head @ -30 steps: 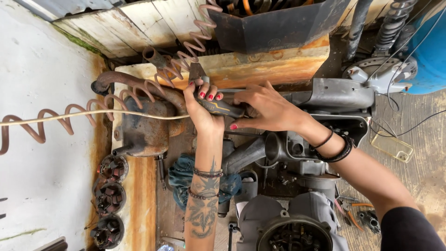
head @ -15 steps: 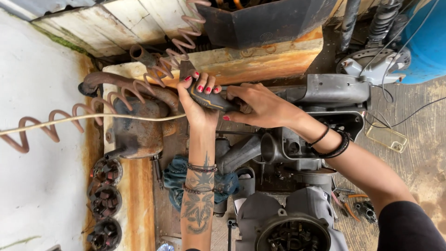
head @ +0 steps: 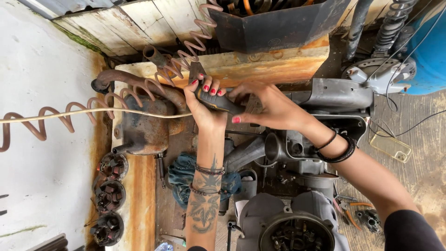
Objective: The person uses a screwdriver to tighten a bolt on a metal part clamped in a vise. They then reach into a container of small parts and select a spring, placing it into the engine block.
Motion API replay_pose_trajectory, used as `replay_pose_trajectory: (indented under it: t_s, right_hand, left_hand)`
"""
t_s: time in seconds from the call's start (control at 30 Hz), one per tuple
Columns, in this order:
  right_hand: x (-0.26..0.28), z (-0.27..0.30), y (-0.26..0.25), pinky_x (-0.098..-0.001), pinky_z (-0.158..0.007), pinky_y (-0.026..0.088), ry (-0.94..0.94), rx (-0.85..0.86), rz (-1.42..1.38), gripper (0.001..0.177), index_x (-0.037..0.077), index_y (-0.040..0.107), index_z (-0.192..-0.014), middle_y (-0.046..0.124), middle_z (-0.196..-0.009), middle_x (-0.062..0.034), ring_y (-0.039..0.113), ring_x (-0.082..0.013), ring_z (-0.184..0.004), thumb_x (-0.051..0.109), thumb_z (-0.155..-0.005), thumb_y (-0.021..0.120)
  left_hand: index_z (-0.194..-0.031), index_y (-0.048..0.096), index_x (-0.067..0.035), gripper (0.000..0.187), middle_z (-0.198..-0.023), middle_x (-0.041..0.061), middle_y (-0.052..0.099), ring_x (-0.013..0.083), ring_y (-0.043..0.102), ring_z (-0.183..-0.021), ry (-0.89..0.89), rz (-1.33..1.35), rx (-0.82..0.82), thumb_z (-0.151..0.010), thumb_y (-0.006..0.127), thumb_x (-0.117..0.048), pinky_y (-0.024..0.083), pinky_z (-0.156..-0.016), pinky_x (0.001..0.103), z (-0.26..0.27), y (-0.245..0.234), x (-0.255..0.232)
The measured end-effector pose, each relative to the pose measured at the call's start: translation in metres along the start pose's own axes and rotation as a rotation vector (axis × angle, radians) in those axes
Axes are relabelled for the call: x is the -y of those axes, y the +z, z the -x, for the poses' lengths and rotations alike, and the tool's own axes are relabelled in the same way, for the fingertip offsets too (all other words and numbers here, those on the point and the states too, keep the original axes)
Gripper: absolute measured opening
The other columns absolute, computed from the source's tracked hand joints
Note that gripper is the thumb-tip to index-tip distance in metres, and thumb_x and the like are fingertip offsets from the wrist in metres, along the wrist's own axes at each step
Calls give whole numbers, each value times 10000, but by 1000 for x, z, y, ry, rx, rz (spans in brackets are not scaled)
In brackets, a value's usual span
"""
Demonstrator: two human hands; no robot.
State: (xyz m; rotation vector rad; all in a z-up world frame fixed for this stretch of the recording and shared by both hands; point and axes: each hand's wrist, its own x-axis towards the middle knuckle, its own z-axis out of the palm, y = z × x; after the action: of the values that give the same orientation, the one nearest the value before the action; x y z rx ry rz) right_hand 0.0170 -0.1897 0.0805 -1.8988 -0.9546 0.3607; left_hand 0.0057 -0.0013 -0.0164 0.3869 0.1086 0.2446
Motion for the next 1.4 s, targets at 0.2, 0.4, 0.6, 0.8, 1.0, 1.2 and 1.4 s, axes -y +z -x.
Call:
replay_pose_trajectory:
  t_s: [0.2,0.4,0.6,0.8,1.0,1.2,1.4]
  right_hand:
    - [0,7,-13,-571,-983,478,-85,-137,-85,363,-78,642,-1199,707,-1017,-242,687,-425,-1002,140,-926,740]
    - [23,40,-44,-556,-999,475,-52,-109,32,282,-99,663,-1160,708,-999,-263,687,-443,-998,-1,-894,667]
    - [32,38,-35,-564,-1099,373,249,370,536,237,147,775,-1137,767,-1101,-88,668,-291,-1152,211,-933,674]
    - [4,33,-16,-492,-1039,424,245,403,821,244,112,776,-933,731,-911,-54,705,-252,-951,347,-904,718]
    - [18,30,-16,-534,-1024,431,295,378,712,243,95,795,-976,740,-923,-126,711,-350,-987,301,-854,749]
    - [24,43,-19,-494,-956,506,303,262,622,245,112,787,-1081,740,-954,-143,718,-364,-979,215,-865,733]
    - [62,120,-38,-563,-993,466,156,-96,391,493,12,663,-1271,690,-1193,-235,630,-469,-1124,126,-804,771]
  left_hand:
    - [-980,587,-180,101,-738,-88,400,75,434,-666,-13,165,11,-899,582,-239,438,-631,226,1,-10,-28]
    - [-1005,613,-197,120,-744,-101,494,65,490,-675,64,48,-66,-942,671,-281,485,-656,221,34,-3,-72]
    - [-986,595,-174,68,-724,-79,473,69,464,-643,35,30,-105,-980,647,-217,469,-619,220,95,-12,-92]
    - [-979,575,-164,78,-738,-76,436,61,433,-665,22,85,-145,-966,649,-186,432,-620,231,137,-39,-104]
    - [-983,541,-152,81,-744,-75,374,74,402,-676,-28,134,-134,-959,619,-152,380,-623,233,166,-57,-119]
    - [-1016,558,-144,82,-758,-70,388,78,405,-688,-24,172,-177,-955,612,-145,378,-632,240,191,-58,-135]
    - [-1132,577,-108,211,-929,-33,494,112,519,-899,68,209,-368,-938,661,-105,485,-909,316,217,-62,-139]
